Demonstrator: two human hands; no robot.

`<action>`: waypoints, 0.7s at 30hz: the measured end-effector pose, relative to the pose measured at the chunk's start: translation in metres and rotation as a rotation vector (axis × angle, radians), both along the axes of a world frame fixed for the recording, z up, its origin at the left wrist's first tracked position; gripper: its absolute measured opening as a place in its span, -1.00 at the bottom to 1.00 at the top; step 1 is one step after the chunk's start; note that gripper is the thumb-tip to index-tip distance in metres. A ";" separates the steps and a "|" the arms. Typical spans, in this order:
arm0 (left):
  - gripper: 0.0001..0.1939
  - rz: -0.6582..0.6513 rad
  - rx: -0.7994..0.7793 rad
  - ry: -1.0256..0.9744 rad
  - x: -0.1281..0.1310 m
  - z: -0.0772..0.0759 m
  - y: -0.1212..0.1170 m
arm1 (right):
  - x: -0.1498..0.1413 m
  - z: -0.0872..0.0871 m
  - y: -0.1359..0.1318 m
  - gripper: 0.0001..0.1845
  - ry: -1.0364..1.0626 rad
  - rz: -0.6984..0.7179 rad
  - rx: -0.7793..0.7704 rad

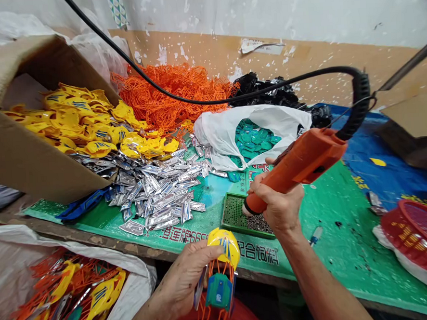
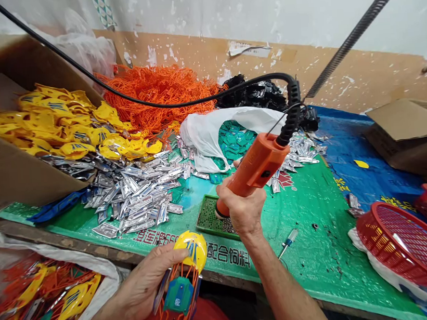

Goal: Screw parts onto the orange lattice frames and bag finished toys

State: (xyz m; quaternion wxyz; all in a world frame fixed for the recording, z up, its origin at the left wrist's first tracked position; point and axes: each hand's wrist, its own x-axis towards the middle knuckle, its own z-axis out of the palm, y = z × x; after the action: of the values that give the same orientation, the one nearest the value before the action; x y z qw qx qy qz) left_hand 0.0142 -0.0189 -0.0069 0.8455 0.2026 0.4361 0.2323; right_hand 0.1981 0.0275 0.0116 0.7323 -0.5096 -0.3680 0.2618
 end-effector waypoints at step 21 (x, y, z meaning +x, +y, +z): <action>-0.72 0.024 -0.033 0.006 0.000 -0.004 -0.003 | -0.003 0.002 -0.003 -0.52 0.016 -0.024 0.015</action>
State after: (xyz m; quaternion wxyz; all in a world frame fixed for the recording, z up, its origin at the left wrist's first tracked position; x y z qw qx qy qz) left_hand 0.0143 -0.0215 -0.0111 0.8445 0.1841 0.4448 0.2347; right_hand 0.1955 0.0249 0.0135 0.7421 -0.5063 -0.3581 0.2544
